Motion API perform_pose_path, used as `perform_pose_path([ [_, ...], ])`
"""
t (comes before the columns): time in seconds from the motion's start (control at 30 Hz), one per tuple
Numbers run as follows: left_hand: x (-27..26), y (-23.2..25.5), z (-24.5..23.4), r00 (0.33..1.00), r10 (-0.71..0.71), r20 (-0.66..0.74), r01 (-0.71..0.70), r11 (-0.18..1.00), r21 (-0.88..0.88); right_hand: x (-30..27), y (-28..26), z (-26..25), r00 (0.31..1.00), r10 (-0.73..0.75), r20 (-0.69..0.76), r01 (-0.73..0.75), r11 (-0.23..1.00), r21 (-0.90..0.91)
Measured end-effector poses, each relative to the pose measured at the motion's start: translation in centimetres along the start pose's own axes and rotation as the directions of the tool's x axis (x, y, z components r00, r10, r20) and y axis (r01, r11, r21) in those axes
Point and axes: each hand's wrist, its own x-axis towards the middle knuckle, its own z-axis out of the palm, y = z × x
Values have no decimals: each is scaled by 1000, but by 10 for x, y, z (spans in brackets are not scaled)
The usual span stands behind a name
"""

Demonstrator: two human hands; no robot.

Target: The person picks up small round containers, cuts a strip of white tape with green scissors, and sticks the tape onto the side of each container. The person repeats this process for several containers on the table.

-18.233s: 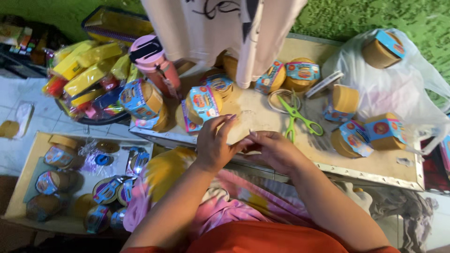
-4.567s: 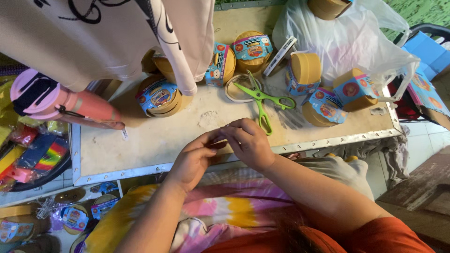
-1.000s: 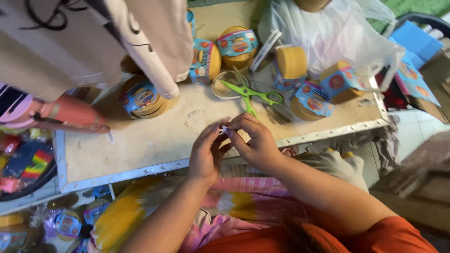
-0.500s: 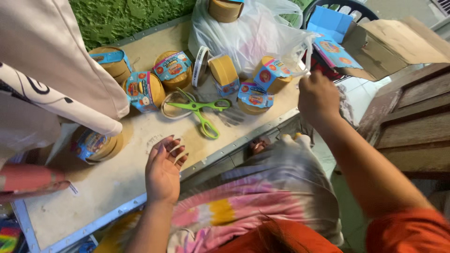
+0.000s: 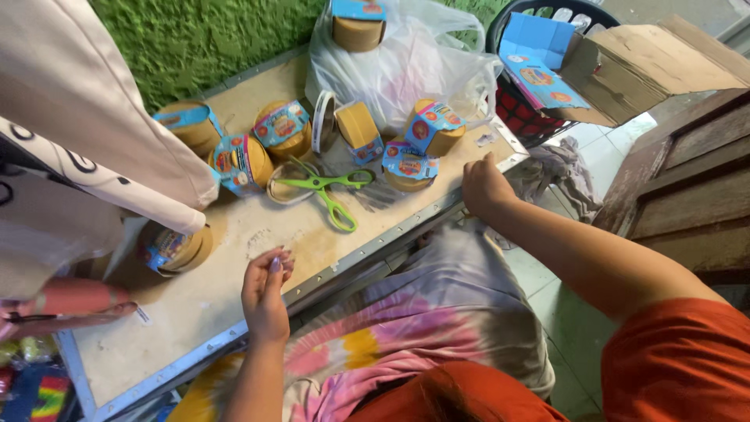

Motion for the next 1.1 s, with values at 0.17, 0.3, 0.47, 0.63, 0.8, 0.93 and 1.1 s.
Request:
perform_pose_path([
  [0.17, -8, 4, -14, 991, 133, -5, -132, 988, 84, -43, 18, 8, 919, 355, -169, -216, 815, 537],
  [0.3, -19, 25, -45, 969, 248, -7, -229, 905, 358, -94, 11, 41, 681, 710, -180, -201, 417, 886],
  [0.47, -55, 50, -79, 903, 428, -29, -288, 657, 697, -154, -23, 74, 642, 755, 131, -324, 112, 939],
  [0.63, -94, 60, -108, 892, 381, -245, -84, 669, 738, -198, -31, 89, 553, 817, 163, -200, -60, 978],
  [0.8, -127, 59, -123, 869, 421, -259, -181, 758, 626, -233, -39, 105, 540, 805, 245, -96, -230, 968],
  [0.93, -173, 60, -151, 823, 548, -150, -248, 583, 774, -273, -54, 107, 492, 790, 366, -143, -342, 929],
  [1.1, -199, 51, -218, 691, 406, -597, 32, 809, 587, -318, -69, 98, 442, 783, 438, -204, -388, 899],
])
